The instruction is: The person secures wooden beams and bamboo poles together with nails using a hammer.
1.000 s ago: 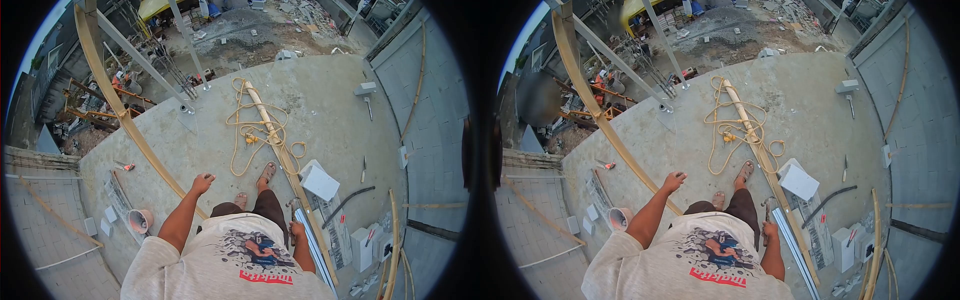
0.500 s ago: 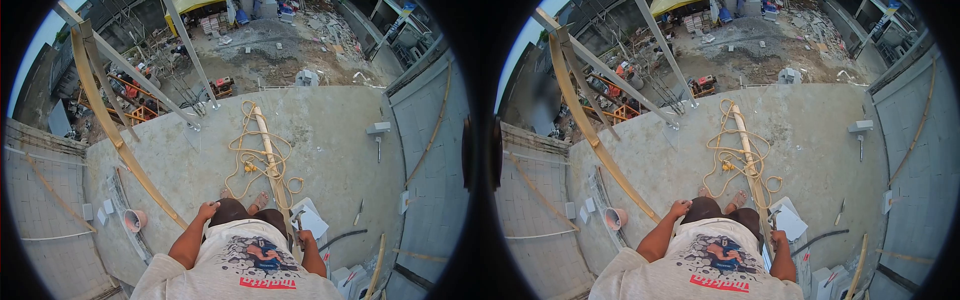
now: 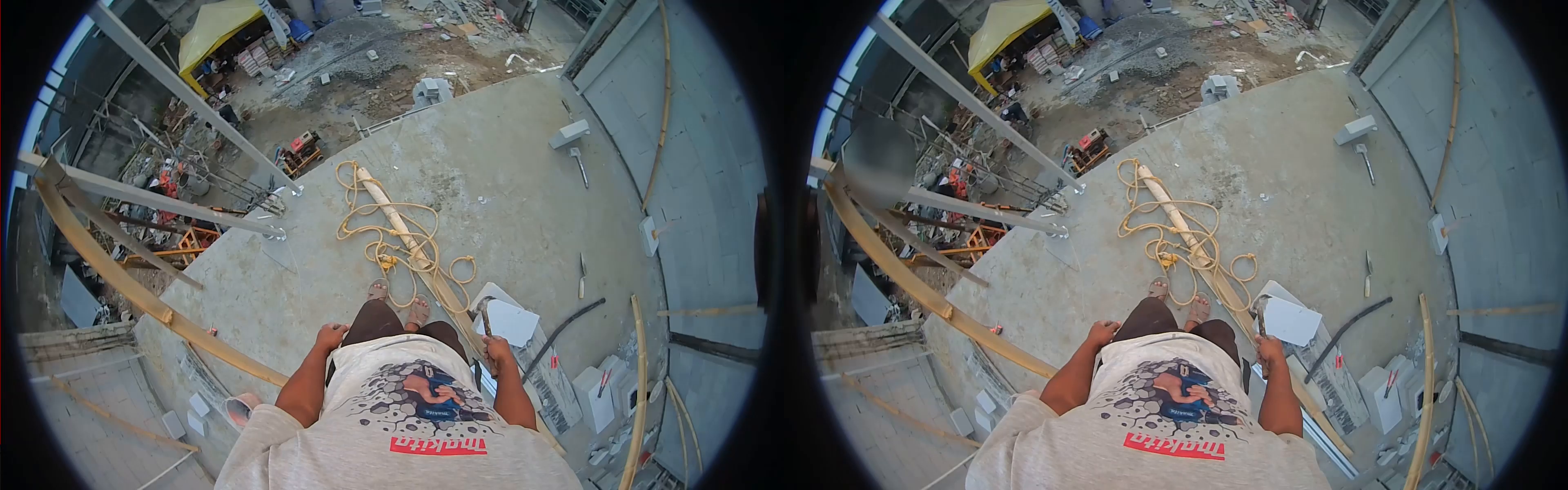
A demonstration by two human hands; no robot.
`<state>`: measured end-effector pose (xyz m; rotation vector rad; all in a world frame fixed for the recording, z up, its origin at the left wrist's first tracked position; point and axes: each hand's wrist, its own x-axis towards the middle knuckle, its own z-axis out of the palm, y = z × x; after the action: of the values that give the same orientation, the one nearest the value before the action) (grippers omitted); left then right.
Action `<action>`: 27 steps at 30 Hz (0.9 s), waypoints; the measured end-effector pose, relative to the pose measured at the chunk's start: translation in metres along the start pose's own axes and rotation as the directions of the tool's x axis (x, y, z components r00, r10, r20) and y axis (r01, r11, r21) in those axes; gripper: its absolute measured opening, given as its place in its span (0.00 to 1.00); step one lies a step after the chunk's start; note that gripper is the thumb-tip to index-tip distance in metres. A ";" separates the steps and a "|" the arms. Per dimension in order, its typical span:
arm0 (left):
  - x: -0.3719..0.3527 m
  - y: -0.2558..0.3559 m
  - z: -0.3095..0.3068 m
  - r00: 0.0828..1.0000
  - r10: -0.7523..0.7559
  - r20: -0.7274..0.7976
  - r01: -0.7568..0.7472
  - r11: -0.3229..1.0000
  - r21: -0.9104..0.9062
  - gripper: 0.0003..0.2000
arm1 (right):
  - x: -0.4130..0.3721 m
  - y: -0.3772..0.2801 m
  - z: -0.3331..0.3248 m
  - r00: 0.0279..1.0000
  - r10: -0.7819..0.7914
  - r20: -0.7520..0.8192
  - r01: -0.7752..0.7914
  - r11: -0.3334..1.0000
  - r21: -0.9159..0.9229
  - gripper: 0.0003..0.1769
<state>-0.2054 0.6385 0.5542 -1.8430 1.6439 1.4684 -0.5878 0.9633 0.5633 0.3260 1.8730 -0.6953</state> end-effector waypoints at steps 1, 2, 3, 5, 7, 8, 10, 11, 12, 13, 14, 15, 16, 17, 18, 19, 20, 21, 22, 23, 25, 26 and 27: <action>0.010 0.000 -0.006 0.996 -0.056 0.070 0.060 0.997 -0.045 0.24 | -0.025 0.000 0.009 0.998 0.062 -0.023 -0.061 0.998 0.032 0.15; 0.021 0.000 -0.011 0.993 -0.062 0.103 0.074 0.991 -0.114 0.24 | -0.024 0.019 0.018 0.994 0.096 -0.055 -0.094 0.995 0.023 0.16; 0.036 0.005 -0.018 0.988 -0.077 0.134 0.100 0.979 -0.178 0.23 | -0.023 0.036 0.029 0.989 0.130 -0.074 -0.130 0.991 0.015 0.18; 0.042 0.036 -0.041 0.978 -0.110 0.176 0.129 0.987 -0.099 0.23 | -0.044 0.064 0.052 0.960 0.243 -0.136 -0.224 0.964 0.140 0.19; 0.061 0.061 -0.059 0.977 -0.057 0.206 0.068 0.997 -0.047 0.23 | -0.052 0.077 0.081 0.924 0.357 -0.136 -0.330 0.925 0.187 0.21; 0.069 0.068 -0.069 0.977 -0.036 0.211 0.051 0.997 -0.062 0.22 | -0.060 0.089 0.093 0.908 0.400 -0.121 -0.370 0.904 0.212 0.20; 0.104 0.087 -0.087 0.976 0.025 0.218 -0.028 0.999 0.014 0.21 | -0.074 0.110 0.119 0.873 0.478 -0.095 -0.413 0.829 0.377 0.20; 0.117 0.093 -0.095 0.971 0.068 0.230 -0.088 0.993 0.082 0.21 | -0.081 0.121 0.132 0.860 0.505 -0.074 -0.430 0.795 0.429 0.20; 0.129 0.103 -0.102 0.974 0.092 0.207 -0.115 0.988 0.103 0.20 | -0.089 0.131 0.142 0.847 0.529 -0.053 -0.446 0.762 0.469 0.20; 0.139 0.117 -0.109 0.978 0.111 0.177 -0.133 0.984 0.117 0.20 | -0.098 0.137 0.152 0.849 0.526 -0.047 -0.450 0.768 0.457 0.21; 0.156 0.126 -0.113 0.979 0.142 0.145 -0.166 0.971 0.171 0.21 | -0.107 0.138 0.160 0.850 0.524 -0.054 -0.447 0.772 0.452 0.22; 0.172 0.133 -0.117 0.955 0.265 0.135 -0.291 0.929 0.229 0.24 | -0.098 0.157 0.175 0.861 0.503 -0.070 -0.401 0.759 0.513 0.22; 0.184 0.141 -0.118 0.953 0.280 0.113 -0.300 0.924 0.237 0.26 | -0.106 0.142 0.164 0.883 0.464 -0.073 -0.394 0.817 0.420 0.22; 0.179 0.157 -0.120 0.940 0.332 0.081 -0.341 0.903 0.261 0.26 | -0.095 0.130 0.156 0.902 0.424 -0.077 -0.379 0.866 0.326 0.21; 0.166 0.176 -0.122 0.925 0.377 0.050 -0.377 0.890 0.258 0.25 | -0.086 0.118 0.145 0.920 0.384 -0.078 -0.359 0.905 0.228 0.21; 0.150 0.192 -0.127 0.913 0.402 0.065 -0.407 0.892 0.197 0.26 | -0.077 0.106 0.134 0.935 0.346 -0.077 -0.335 0.933 0.131 0.21; 0.145 0.197 -0.124 0.873 0.488 0.011 -0.480 0.853 0.204 0.25 | -0.069 0.092 0.125 0.948 0.310 -0.076 -0.307 0.951 0.048 0.20; 0.146 0.196 -0.120 0.875 0.484 -0.022 -0.473 0.864 0.174 0.26 | -0.063 0.080 0.117 0.958 0.277 -0.075 -0.279 0.960 -0.017 0.20; 0.147 0.193 -0.117 0.873 0.486 -0.040 -0.476 0.867 0.150 0.26 | -0.060 0.071 0.110 0.965 0.252 -0.078 -0.257 0.964 -0.065 0.20; 0.141 0.188 -0.118 0.887 0.461 -0.031 -0.457 0.885 0.092 0.27 | -0.059 0.063 0.104 0.970 0.229 -0.084 -0.237 0.967 -0.098 0.19; 0.135 0.167 -0.114 0.904 0.426 -0.009 -0.425 0.903 0.071 0.28 | -0.053 0.056 0.101 0.977 0.192 -0.096 -0.203 0.971 -0.129 0.19; 0.138 0.148 -0.110 0.913 0.408 -0.003 -0.406 0.908 0.105 0.29 | -0.050 0.054 0.101 0.979 0.176 -0.101 -0.189 0.973 -0.135 0.19; 0.141 0.125 -0.105 0.932 0.362 0.014 -0.360 0.922 0.142 0.29 | -0.046 0.052 0.101 0.982 0.160 -0.105 -0.174 0.975 -0.138 0.18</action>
<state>-0.2829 0.4376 0.5402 -1.5330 2.1242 1.4261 -0.4660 0.9478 0.5618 0.4218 1.9468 -0.4324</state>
